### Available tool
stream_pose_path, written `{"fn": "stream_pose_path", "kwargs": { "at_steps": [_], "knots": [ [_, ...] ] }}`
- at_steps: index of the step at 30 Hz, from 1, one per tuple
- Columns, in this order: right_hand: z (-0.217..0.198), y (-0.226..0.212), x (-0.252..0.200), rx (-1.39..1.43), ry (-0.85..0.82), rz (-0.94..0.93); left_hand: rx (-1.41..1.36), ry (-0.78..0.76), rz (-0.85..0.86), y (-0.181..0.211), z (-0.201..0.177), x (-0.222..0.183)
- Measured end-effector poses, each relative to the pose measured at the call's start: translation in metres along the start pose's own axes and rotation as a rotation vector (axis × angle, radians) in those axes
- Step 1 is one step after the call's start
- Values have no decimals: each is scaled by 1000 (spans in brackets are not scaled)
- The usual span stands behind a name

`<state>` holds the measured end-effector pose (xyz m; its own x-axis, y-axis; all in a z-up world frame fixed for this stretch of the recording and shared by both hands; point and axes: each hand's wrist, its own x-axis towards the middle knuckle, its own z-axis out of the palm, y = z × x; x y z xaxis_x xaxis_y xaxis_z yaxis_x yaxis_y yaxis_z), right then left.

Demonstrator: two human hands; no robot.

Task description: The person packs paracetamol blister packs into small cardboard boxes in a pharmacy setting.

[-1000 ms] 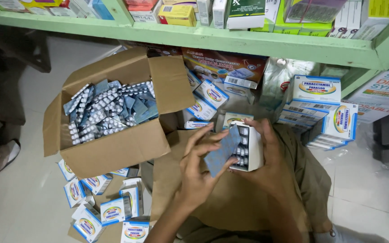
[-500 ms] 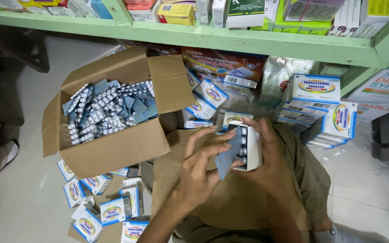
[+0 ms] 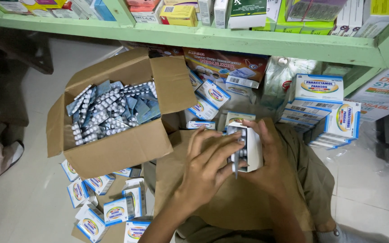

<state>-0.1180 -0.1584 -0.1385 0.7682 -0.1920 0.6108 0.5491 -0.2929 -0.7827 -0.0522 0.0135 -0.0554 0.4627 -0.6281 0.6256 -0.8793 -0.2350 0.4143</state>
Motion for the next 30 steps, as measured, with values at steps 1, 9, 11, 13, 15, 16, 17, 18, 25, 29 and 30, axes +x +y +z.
{"fn": "stream_pose_path", "kwargs": {
  "at_steps": [1, 9, 11, 13, 15, 16, 17, 18, 25, 29, 30],
  "knots": [
    [0, -3, 2, 1, 0, 1, 0, -1, 0, 0, 1, -1],
    [2, -9, 9, -130, 36, -34, -10, 74, -6, 2, 0, -5],
    [4, -9, 9, -120, 39, -40, 17, 69, -15, 2, 3, -3],
    [4, -7, 7, -110, 43, -47, 43, 65, -21, 3, 4, -2],
    [4, -1, 2, -49, 39, 6, 33, 33, -62, 4, 3, -1],
    [7, 1, 0, -49, 39, 6, 33, 33, -62, 4, 2, 0],
    [11, 3, -2, -11, 79, 16, 34, -3, -76, 5, 1, 1],
    [14, 5, -4, 27, 119, 25, 36, -39, -90, 5, 0, 2],
    [20, 10, -8, 123, 77, -11, 58, -95, -121, -5, 3, 3],
    [21, 4, -5, 162, 89, 29, -47, -67, -237, -8, 1, 7],
    [21, 2, -2, 133, 78, 0, -39, -85, -244, -7, -1, 9]
  ]
}}
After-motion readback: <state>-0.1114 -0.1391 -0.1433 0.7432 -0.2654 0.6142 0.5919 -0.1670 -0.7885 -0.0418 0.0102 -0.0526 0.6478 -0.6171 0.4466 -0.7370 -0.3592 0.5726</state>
